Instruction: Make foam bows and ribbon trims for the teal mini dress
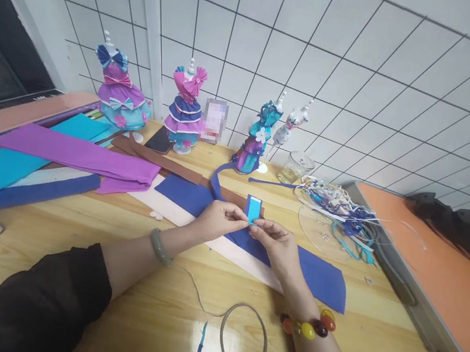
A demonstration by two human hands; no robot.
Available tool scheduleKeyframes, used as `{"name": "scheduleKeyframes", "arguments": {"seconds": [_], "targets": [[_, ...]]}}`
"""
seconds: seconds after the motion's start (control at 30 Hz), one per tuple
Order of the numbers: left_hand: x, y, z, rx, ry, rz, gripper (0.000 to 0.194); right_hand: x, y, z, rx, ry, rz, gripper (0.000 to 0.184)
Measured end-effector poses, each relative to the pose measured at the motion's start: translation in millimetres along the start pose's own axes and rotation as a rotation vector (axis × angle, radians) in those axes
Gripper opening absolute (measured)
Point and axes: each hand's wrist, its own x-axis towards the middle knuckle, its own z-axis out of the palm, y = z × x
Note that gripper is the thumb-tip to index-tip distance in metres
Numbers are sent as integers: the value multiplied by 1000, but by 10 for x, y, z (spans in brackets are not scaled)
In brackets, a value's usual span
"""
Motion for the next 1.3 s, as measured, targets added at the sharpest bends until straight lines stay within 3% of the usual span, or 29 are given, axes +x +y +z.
{"name": "scheduleKeyframes", "arguments": {"seconds": [0.5, 0.77, 0.93, 1.3], "targets": [[-1, 35, 24, -45, -3, -32, 24, 11, 47, -35, -29, 19, -25, 18], [34, 71, -6, -237, 5, -128, 38, -57, -13, 13, -268, -70, -212, 12], [41, 68, -16, -238, 34, -195, 52, -94, -14, 29, -467, -135, -326, 10], [33, 33, -25, -198, 19, -164, 48, -100, 1, 35, -558, -101, -367, 9]]}}
